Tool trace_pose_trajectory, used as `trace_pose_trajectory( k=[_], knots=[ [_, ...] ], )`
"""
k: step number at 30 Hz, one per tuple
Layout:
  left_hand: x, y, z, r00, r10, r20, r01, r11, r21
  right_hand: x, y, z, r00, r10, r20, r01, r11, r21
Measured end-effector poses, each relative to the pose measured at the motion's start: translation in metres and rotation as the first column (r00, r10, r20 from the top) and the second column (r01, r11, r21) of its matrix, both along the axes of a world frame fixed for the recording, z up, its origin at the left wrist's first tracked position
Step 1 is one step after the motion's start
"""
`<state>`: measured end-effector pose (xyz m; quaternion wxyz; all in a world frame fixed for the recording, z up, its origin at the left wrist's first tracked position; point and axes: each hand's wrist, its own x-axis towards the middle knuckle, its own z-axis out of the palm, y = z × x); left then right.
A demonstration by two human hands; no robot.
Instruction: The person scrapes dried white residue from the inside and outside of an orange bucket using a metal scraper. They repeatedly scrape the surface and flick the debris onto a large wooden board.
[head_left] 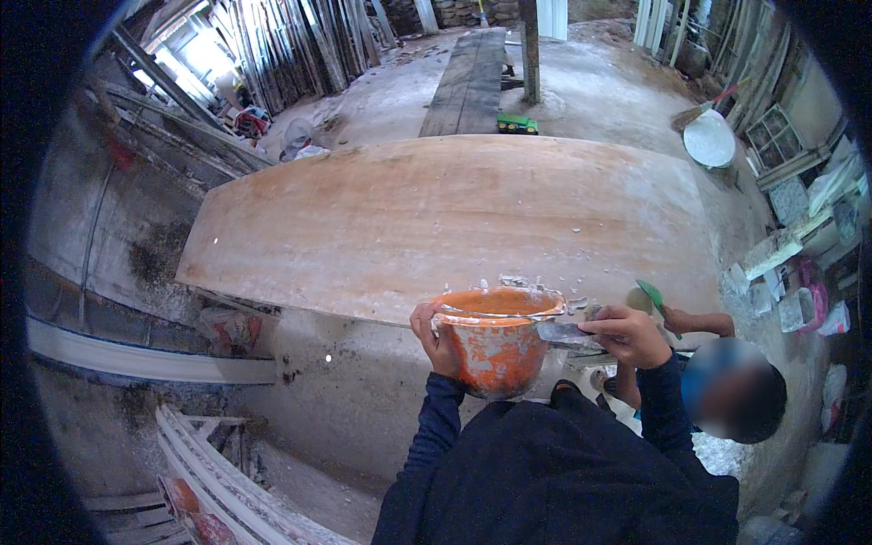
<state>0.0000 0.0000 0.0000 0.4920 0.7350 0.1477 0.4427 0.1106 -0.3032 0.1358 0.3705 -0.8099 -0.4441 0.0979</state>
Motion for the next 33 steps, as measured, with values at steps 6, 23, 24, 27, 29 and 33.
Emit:
trace_pose_trajectory(
  k=[6,23,24,27,29,33],
  knots=[
    [0.002,0.000,0.002,1.000,0.013,0.025,-0.012,1.000,-0.020,-0.002,0.002,0.001,0.999,-0.017,-0.031,0.018,0.999,0.042],
    [0.000,0.002,0.006,0.999,0.036,0.016,-0.036,0.999,-0.002,-0.004,0.005,-0.013,0.995,-0.086,-0.042,0.088,0.995,0.041],
    [-0.001,0.002,0.005,0.999,0.034,0.015,-0.034,0.999,0.000,-0.004,0.003,-0.011,0.996,-0.072,-0.045,0.074,0.996,0.051],
    [-0.001,0.004,0.002,0.999,0.034,0.013,-0.034,0.999,0.005,-0.005,0.001,-0.008,0.998,-0.044,-0.040,0.046,0.996,0.075],
    [-0.001,0.006,-0.001,0.999,0.039,0.013,-0.039,0.999,0.008,-0.007,0.003,-0.009,0.999,-0.044,-0.020,0.045,0.995,0.087],
    [0.000,0.001,0.004,0.999,0.039,0.010,-0.039,0.999,0.000,-0.011,0.006,-0.011,0.997,-0.080,-0.023,0.081,0.994,0.078]
  ],
)
